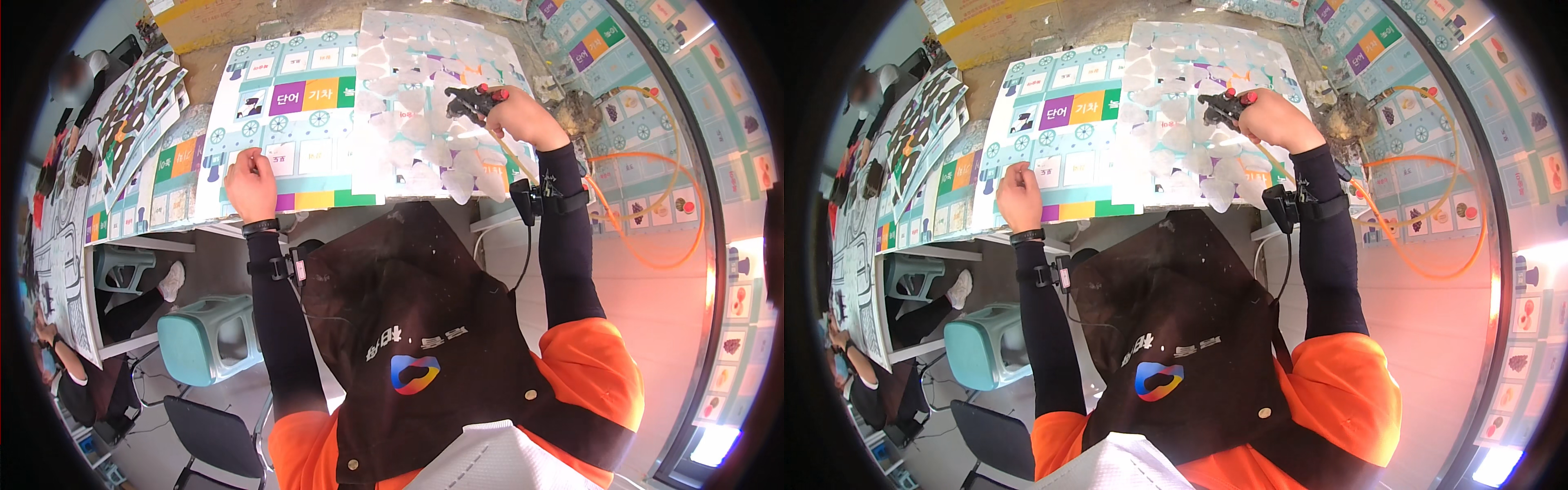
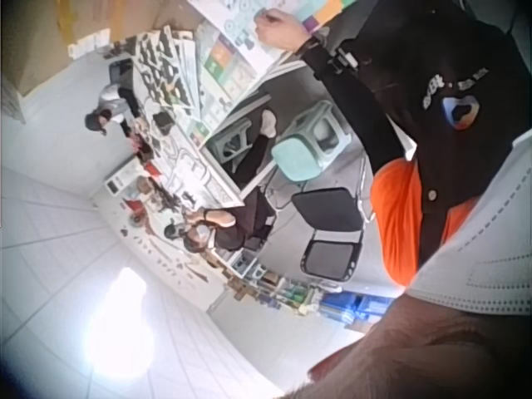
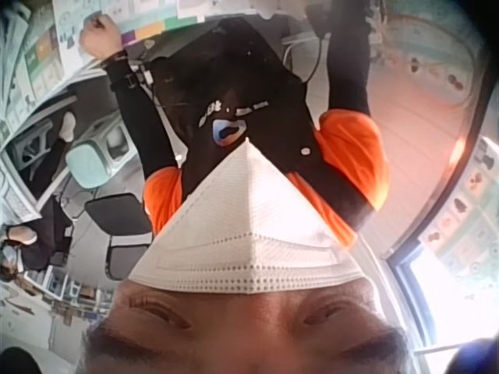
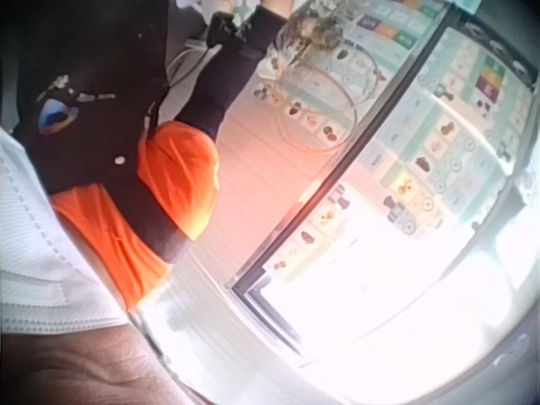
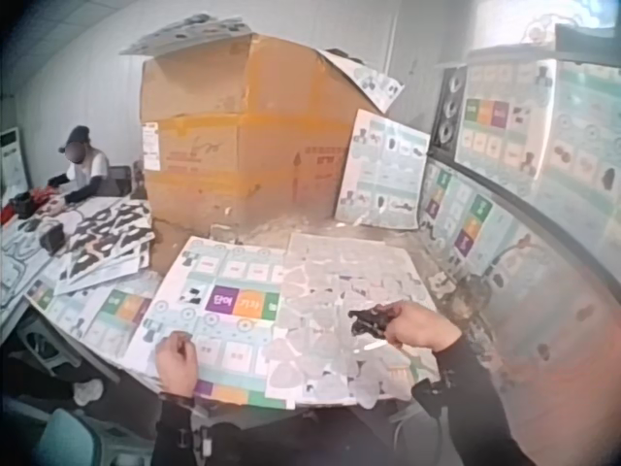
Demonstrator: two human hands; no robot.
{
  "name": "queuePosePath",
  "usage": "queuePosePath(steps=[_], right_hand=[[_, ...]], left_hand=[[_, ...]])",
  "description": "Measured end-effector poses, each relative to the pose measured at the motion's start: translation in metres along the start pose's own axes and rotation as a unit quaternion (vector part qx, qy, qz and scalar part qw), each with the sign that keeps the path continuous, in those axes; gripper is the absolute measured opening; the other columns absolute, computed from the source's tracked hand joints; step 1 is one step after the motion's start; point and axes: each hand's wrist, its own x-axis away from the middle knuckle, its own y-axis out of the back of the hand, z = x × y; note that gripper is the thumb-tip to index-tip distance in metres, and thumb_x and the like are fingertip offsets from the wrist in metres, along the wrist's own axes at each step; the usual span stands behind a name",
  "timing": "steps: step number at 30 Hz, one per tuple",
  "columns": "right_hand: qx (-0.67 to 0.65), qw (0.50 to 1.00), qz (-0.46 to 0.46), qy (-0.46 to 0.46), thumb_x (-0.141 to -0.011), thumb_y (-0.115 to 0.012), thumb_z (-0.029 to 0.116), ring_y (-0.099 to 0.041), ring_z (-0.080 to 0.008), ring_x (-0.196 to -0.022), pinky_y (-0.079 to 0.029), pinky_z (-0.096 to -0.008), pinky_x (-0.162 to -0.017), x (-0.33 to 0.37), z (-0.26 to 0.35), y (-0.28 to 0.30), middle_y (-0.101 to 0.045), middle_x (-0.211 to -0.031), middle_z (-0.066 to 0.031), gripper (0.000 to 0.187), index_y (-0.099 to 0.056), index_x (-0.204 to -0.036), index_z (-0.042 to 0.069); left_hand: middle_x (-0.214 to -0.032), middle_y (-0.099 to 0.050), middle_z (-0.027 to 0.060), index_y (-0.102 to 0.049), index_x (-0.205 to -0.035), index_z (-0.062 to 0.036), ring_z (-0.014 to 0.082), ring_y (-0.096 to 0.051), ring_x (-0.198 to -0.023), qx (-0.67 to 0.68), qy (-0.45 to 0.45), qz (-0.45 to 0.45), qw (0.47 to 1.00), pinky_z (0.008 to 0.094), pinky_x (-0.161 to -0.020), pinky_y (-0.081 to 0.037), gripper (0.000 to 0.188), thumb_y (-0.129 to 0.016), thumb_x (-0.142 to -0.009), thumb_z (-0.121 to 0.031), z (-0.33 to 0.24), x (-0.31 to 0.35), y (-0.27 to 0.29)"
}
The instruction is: The recorder is applying adhesive to several shoe upper components using a spray gun at a workstation.
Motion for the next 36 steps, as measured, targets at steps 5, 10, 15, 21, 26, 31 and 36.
queuePosePath(steps=[5, 10, 15, 21, 26, 31, 36], right_hand=[[0.055, 0.996, 0.054, -0.051, -0.052, -0.063, 0.004, -0.057, -0.0241, -0.065, -0.044, -0.0363, -0.057, 0.001, -0.001, 0.001, -0.064, -0.076, -0.0121, 0.018, -0.056, -0.067, -0.004], [0.040, 0.992, -0.035, -0.111, -0.053, -0.062, 0.003, -0.056, -0.0244, -0.063, -0.044, -0.0367, -0.057, 0.003, 0.000, 0.005, -0.063, -0.074, -0.0121, 0.018, -0.056, -0.068, -0.006], [0.000, 1.000, 0.004, -0.019, -0.054, -0.062, 0.004, -0.055, -0.0235, -0.061, -0.044, -0.0350, -0.056, -0.006, -0.011, 0.004, -0.062, -0.069, -0.0116, 0.015, -0.056, -0.064, -0.005], [0.110, 0.993, -0.036, -0.019, -0.056, -0.061, 0.006, -0.053, -0.0229, -0.052, -0.041, -0.0360, -0.049, -0.025, -0.004, 0.017, -0.063, -0.068, -0.0104, 0.013, -0.055, -0.059, -0.005], [0.044, 0.995, -0.052, -0.072, -0.054, -0.060, 0.009, -0.050, -0.0263, -0.044, -0.037, -0.0389, -0.043, -0.036, 0.003, 0.013, -0.056, -0.055, -0.0153, 0.015, -0.053, -0.052, -0.004], [0.034, 0.996, -0.048, -0.073, -0.054, -0.060, 0.010, -0.050, -0.0273, -0.041, -0.038, -0.0385, -0.042, -0.040, -0.001, 0.014, -0.053, -0.049, -0.0158, 0.016, -0.052, -0.048, -0.003], [0.048, 0.991, -0.060, -0.110, -0.056, -0.060, 0.011, -0.052, -0.0262, -0.042, -0.038, -0.0374, -0.042, -0.043, -0.011, 0.019, -0.056, -0.051, -0.0138, 0.014, -0.057, -0.049, -0.001]], left_hand=[[-0.069, -0.064, 0.0058, -0.071, -0.092, -0.0071, 0.0277, -0.062, -0.069, -0.004, 0.003, -0.002, 1.000, 0.0433, -0.070, -0.047, 0.011, -0.063, -0.089, -0.014, 0.001, 0.000, -0.001], [-0.069, -0.064, 0.0049, -0.071, -0.091, -0.0074, 0.0268, -0.061, -0.069, 0.002, 0.002, -0.009, 1.000, 0.0431, -0.071, -0.047, 0.011, -0.063, -0.089, -0.014, 0.002, 0.000, -0.002], [-0.069, -0.064, 0.0050, -0.071, -0.091, -0.0072, 0.0269, -0.061, -0.068, -0.002, 0.004, -0.003, 1.000, 0.0429, -0.070, -0.047, 0.011, -0.063, -0.089, -0.014, 0.001, 0.000, -0.002], [-0.069, -0.065, 0.0064, -0.071, -0.092, -0.0065, 0.0276, -0.061, -0.068, -0.006, -0.004, -0.009, 1.000, 0.0431, -0.068, -0.047, 0.011, -0.063, -0.089, -0.014, 0.000, 0.000, -0.001], [-0.069, -0.065, 0.0069, -0.071, -0.092, -0.0062, 0.0279, -0.061, -0.068, -0.003, 0.008, -0.001, 1.000, 0.0431, -0.067, -0.047, 0.012, -0.062, -0.090, -0.014, 0.000, 0.000, 0.001], [-0.070, -0.065, 0.0067, -0.071, -0.095, -0.0064, 0.0274, -0.062, -0.069, -0.014, 0.014, 0.009, 1.000, 0.0427, -0.068, -0.047, 0.013, -0.062, -0.090, -0.014, 0.001, 0.000, 0.001], [-0.070, -0.065, 0.0065, -0.071, -0.095, -0.0065, 0.0271, -0.061, -0.069, -0.008, 0.011, 0.006, 1.000, 0.0429, -0.070, -0.047, 0.013, -0.062, -0.090, -0.014, 0.001, 0.001, 0.000]])
